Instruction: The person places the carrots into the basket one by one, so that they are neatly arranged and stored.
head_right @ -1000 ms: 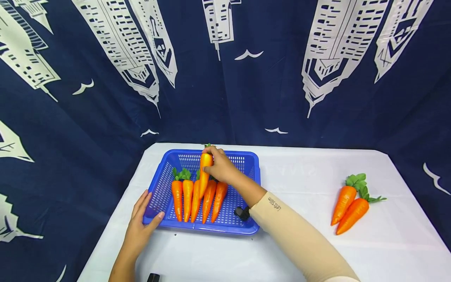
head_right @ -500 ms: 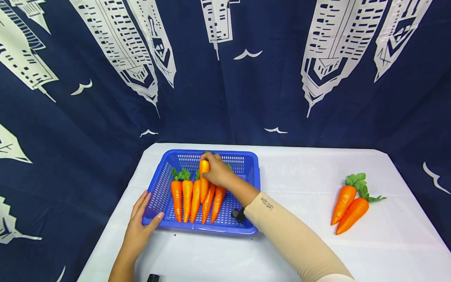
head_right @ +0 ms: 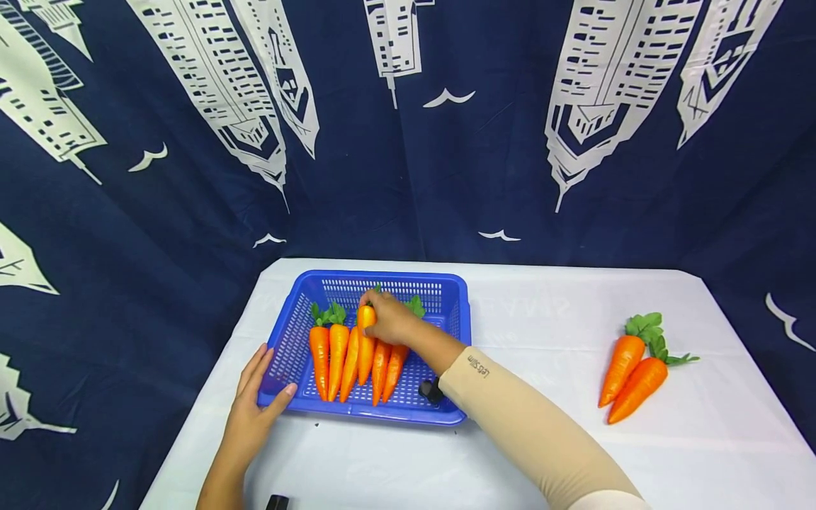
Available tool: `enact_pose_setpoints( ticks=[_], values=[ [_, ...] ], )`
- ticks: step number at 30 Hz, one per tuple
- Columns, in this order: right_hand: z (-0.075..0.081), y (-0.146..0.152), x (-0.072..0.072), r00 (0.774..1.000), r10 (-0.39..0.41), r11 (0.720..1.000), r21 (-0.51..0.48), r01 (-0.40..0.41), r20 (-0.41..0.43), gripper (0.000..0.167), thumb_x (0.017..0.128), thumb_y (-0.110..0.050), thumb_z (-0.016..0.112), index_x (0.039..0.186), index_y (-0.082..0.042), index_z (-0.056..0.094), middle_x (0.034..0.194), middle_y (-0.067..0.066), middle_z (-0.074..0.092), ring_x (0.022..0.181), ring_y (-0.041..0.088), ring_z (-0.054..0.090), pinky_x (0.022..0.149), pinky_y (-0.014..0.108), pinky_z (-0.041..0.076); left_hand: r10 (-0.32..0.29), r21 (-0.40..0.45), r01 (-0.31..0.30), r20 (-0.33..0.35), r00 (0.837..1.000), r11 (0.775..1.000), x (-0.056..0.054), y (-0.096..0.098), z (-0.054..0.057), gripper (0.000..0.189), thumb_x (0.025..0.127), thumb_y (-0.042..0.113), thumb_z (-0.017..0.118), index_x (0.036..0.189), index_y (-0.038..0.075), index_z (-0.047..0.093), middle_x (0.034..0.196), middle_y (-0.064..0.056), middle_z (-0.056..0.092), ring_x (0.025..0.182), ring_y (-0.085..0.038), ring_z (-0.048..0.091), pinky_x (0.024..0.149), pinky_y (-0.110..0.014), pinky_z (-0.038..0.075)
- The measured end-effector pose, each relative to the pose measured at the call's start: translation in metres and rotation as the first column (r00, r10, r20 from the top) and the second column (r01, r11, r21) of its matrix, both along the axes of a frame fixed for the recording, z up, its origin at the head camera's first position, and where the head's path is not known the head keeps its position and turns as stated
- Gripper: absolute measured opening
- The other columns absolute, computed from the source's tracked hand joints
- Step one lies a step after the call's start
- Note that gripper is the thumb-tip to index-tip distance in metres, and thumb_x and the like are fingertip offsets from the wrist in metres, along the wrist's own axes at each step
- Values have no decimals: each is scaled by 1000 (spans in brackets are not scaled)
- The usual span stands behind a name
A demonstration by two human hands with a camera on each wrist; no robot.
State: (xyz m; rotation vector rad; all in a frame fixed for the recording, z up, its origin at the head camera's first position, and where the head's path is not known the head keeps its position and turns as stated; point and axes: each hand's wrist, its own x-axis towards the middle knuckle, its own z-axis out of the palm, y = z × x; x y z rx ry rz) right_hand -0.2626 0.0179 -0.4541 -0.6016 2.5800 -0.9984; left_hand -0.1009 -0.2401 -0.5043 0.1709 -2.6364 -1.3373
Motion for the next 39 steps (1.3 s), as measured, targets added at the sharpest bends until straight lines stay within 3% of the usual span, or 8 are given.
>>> enact_pose_setpoints(
  ticks=[5, 19, 30, 39],
  values=[
    [-3, 2, 1, 1000, 24, 999, 34, -24, -2, 43, 90, -15, 76, 126, -21, 54, 127, 13, 57, 102, 27, 63, 92, 41, 57, 1, 2, -1, 10, 1000, 1000, 0, 0, 1, 80, 91, 36, 76, 159, 26, 34, 169, 9, 19, 156, -30, 23, 122, -66, 21],
    [-6, 9, 1, 998, 61, 990, 126, -65, 31, 41, 83, -24, 84, 114, -19, 58, 103, 4, 67, 92, 22, 59, 88, 37, 51, 1, 2, -1, 24, 1000, 1000, 0, 0, 2, 81, 91, 33, 76, 159, 25, 33, 169, 7, 17, 156, -31, 22, 122, -67, 20],
    [-12, 12, 1, 994, 85, 980, 175, -96, 71, 50, 84, -29, 83, 129, -19, 64, 125, 7, 67, 111, 25, 60, 108, 44, 48, -7, 7, 6, 14, 1000, 1000, 0, 0, 2, 80, 91, 33, 75, 159, 25, 34, 169, 6, 18, 156, -32, 22, 121, -68, 21],
    [-15, 15, 0, 994, 100, 977, 182, -108, 54, 46, 84, -31, 83, 125, -18, 66, 120, 8, 67, 108, 25, 59, 107, 43, 47, -6, 2, 6, 20, 1000, 1000, 0, -1, 1, 80, 91, 34, 75, 159, 25, 34, 169, 7, 18, 157, -31, 21, 121, -67, 20]
  ],
)
